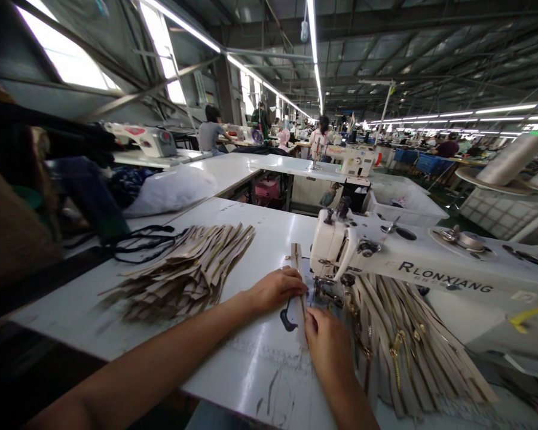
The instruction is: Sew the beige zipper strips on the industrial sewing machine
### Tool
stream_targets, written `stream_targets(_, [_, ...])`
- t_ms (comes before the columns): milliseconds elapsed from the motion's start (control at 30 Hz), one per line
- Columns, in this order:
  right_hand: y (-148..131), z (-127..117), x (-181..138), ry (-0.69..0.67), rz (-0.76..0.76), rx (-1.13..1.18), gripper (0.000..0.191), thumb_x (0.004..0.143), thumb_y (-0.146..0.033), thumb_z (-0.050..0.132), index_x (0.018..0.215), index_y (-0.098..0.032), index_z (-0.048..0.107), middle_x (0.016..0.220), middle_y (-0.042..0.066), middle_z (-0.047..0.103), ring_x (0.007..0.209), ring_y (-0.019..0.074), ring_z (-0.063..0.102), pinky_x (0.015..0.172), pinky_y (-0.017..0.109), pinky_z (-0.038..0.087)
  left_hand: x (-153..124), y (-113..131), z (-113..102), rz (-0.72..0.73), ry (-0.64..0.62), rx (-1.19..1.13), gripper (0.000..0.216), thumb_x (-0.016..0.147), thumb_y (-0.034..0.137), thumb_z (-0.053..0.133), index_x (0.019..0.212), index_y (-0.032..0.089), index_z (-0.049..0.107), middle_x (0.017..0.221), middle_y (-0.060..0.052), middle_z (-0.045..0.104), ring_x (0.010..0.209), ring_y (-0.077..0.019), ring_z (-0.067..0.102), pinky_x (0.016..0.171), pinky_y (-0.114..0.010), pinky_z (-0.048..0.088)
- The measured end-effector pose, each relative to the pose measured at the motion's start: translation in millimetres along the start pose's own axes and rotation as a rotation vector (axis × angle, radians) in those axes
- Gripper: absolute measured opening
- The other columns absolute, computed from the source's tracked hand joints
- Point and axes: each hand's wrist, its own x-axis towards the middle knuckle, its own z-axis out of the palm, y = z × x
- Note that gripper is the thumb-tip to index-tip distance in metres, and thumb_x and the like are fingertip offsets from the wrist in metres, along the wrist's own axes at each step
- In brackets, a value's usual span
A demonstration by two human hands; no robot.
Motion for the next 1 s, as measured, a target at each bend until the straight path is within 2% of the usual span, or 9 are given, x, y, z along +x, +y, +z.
stream_targets(133, [-0.9, -2.9, -3.8, -0.046, -0.027, -0.094, 0.036, 0.092, -0.021, 0.041, 0.109, -0.016, 0.072, 0.102, 0.011, 0.074, 0.088, 0.0237, 0.071, 0.080, 0.033, 0.052, 1.1, 0.9, -1.1, -0.007, -0.022, 0.016, 0.019, 0.091, 0.021, 0.058, 0.098, 0.021, 0.075, 0.099, -0.008, 0.067, 0.093, -0.0200, 0.061, 0.088, -0.028, 0.045])
stream_targets(300, [-6.1, -9.3, -11.6, -0.121, -0.088, -0.224, 0.040, 0.092, -0.017, 0.039, 0.119, -0.016, 0.068, 0.092, 0.010, 0.073, 0.082, 0.0230, 0.070, 0.073, 0.032, 0.052, 2.0, 1.4, -3.7, 0.013, -0.037, 0.056, 0.020, 0.090, 0.020, 0.058, 0.099, 0.019, 0.076, 0.102, -0.009, 0.067, 0.092, -0.0206, 0.062, 0.086, -0.029, 0.047])
stream_targets(533, [-2.4, -17.8, 4.5, -0.215, -0.128, -0.299, 0.040, 0.092, -0.014, 0.038, 0.117, -0.017, 0.068, 0.102, 0.010, 0.074, 0.088, 0.0239, 0.071, 0.074, 0.031, 0.053, 4.8, -4.4, 0.2, 0.062, 0.006, 0.094, 0.021, 0.091, 0.019, 0.057, 0.101, 0.017, 0.076, 0.103, -0.011, 0.069, 0.094, -0.0228, 0.063, 0.086, -0.031, 0.048])
stream_targets(667, [0.5, -13.9, 10.9, -0.178, -0.110, -0.312, 0.040, 0.092, -0.014, 0.039, 0.122, -0.015, 0.065, 0.106, 0.011, 0.073, 0.091, 0.0228, 0.071, 0.075, 0.029, 0.053, 16.6, -11.4, 6.8, 0.025, -0.010, 0.145, 0.022, 0.091, 0.016, 0.056, 0.102, 0.016, 0.075, 0.105, -0.011, 0.069, 0.098, -0.0233, 0.061, 0.089, -0.032, 0.047])
stream_targets(833, [-4.0, -2.1, 1.5, -0.103, -0.007, -0.346, 0.039, 0.092, -0.013, 0.038, 0.120, -0.014, 0.066, 0.103, 0.012, 0.074, 0.084, 0.0221, 0.072, 0.069, 0.028, 0.053, 35.0, -21.3, 13.6, 0.104, -0.079, 0.119, 0.018, 0.091, 0.018, 0.059, 0.096, 0.017, 0.076, 0.101, -0.007, 0.070, 0.098, -0.0208, 0.061, 0.091, -0.030, 0.047])
stream_targets(1000, [-2.6, 0.1, -1.1, -0.057, 0.024, -0.370, 0.038, 0.092, -0.013, 0.039, 0.116, -0.015, 0.068, 0.094, 0.011, 0.075, 0.077, 0.0220, 0.072, 0.065, 0.029, 0.052, 45.6, -30.4, 20.7, 0.123, -0.076, 0.041, 0.015, 0.088, 0.018, 0.061, 0.086, 0.016, 0.076, 0.100, -0.007, 0.070, 0.099, -0.0213, 0.061, 0.090, -0.030, 0.048])
